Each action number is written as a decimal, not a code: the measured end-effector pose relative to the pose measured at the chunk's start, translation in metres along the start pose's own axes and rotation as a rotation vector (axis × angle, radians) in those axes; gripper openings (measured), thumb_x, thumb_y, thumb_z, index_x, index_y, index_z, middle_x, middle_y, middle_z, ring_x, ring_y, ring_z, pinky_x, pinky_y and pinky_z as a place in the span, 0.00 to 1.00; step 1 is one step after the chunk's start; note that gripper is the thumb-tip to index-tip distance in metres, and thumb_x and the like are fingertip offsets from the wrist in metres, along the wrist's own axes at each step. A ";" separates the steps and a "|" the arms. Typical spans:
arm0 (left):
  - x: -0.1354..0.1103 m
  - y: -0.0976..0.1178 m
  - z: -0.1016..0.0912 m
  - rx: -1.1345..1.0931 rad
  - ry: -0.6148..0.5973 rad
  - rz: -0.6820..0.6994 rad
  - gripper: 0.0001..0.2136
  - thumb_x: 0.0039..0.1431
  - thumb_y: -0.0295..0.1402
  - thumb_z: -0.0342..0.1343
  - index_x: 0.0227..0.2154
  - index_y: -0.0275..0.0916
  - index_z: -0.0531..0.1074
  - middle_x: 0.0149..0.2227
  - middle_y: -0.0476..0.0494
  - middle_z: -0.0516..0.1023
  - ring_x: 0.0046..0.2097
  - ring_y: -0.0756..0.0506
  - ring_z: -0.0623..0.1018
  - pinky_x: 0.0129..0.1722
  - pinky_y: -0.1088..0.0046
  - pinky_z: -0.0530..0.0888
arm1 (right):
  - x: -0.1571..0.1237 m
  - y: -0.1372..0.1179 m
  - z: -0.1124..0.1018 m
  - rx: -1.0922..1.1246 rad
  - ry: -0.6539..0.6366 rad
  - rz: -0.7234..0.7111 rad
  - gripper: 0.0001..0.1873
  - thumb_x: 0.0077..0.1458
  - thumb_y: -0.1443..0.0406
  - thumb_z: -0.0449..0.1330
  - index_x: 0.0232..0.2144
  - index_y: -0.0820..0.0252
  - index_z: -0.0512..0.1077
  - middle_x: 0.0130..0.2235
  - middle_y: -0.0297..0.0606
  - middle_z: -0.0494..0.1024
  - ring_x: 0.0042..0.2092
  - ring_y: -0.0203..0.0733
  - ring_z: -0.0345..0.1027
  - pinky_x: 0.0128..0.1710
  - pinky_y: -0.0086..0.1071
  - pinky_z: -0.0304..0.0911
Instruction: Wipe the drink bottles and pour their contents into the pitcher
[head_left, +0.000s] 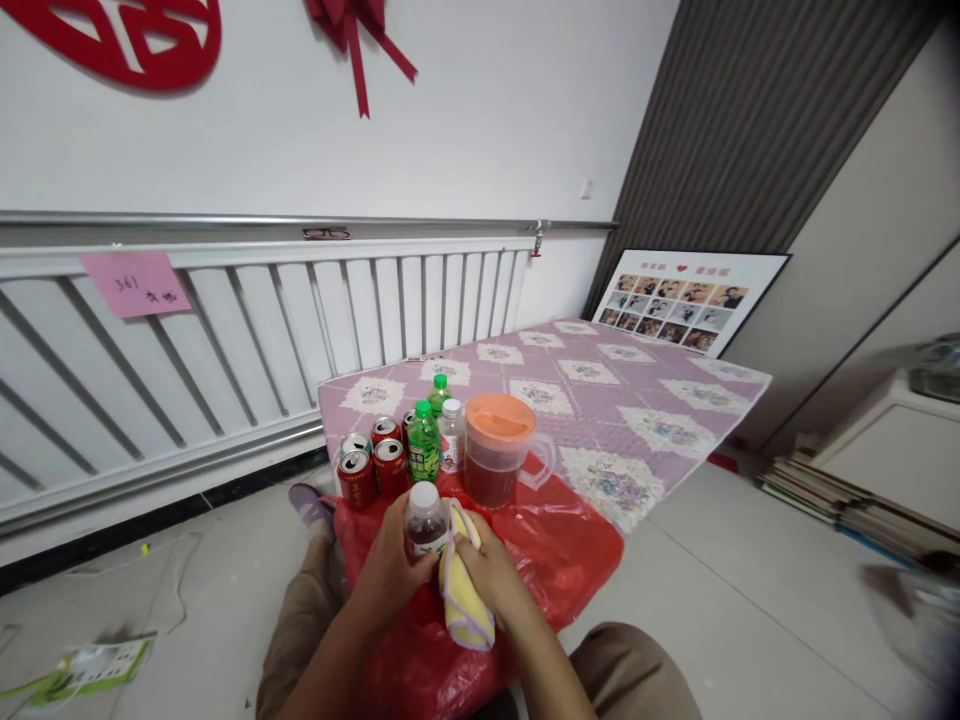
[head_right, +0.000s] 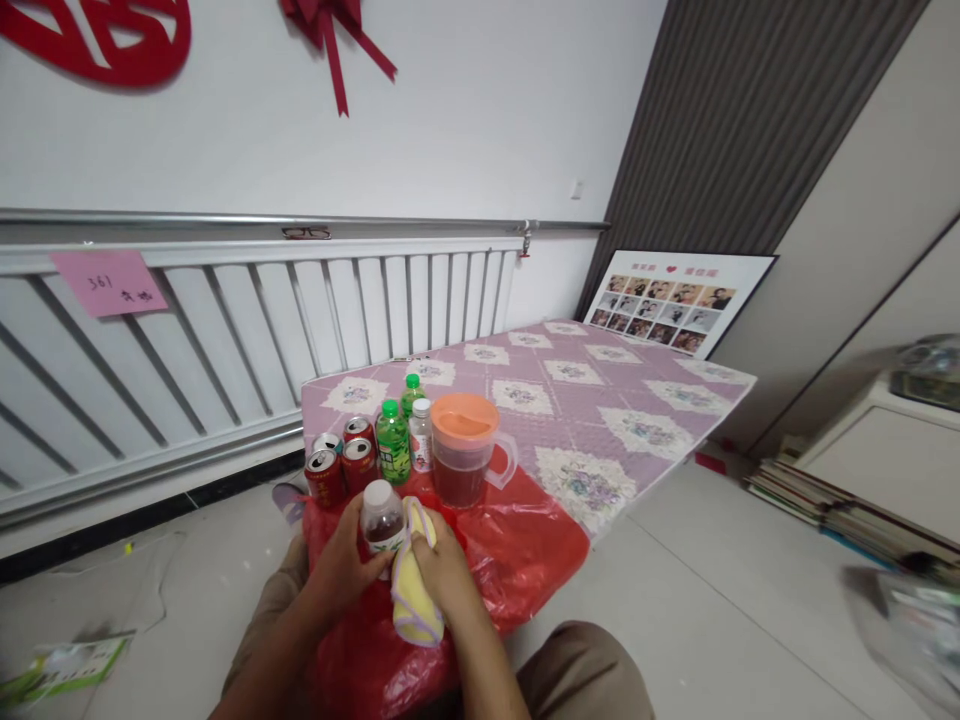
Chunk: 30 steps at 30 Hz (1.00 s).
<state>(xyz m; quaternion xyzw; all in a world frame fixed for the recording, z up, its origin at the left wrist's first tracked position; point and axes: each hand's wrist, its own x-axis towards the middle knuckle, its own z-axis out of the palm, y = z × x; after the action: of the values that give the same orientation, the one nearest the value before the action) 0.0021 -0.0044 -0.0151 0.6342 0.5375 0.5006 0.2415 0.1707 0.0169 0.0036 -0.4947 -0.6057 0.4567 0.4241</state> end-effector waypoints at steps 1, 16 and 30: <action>0.000 0.000 0.000 -0.003 -0.002 0.000 0.36 0.47 0.26 0.62 0.60 0.38 0.56 0.60 0.33 0.67 0.62 0.36 0.68 0.62 0.54 0.65 | -0.002 -0.002 0.000 -0.005 0.020 -0.011 0.22 0.53 0.63 0.54 0.51 0.58 0.71 0.49 0.43 0.78 0.51 0.50 0.71 0.53 0.44 0.64; 0.007 0.014 -0.014 -0.063 -0.128 -0.131 0.37 0.45 0.24 0.60 0.60 0.37 0.55 0.61 0.33 0.67 0.59 0.38 0.71 0.59 0.56 0.68 | 0.037 -0.047 0.003 -0.078 -0.044 -0.136 0.23 0.54 0.66 0.55 0.53 0.58 0.69 0.53 0.43 0.74 0.54 0.48 0.68 0.57 0.43 0.59; 0.011 0.021 -0.019 0.174 -0.093 -0.150 0.38 0.44 0.24 0.59 0.62 0.39 0.58 0.57 0.35 0.69 0.60 0.35 0.69 0.61 0.53 0.65 | 0.042 -0.034 -0.001 0.033 -0.112 -0.059 0.21 0.57 0.62 0.55 0.53 0.57 0.70 0.50 0.41 0.77 0.50 0.48 0.71 0.51 0.41 0.64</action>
<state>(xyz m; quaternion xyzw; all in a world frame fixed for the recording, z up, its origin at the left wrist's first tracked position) -0.0061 -0.0045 0.0140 0.6332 0.6132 0.4026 0.2469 0.1581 0.0552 0.0394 -0.4432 -0.6352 0.4807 0.4111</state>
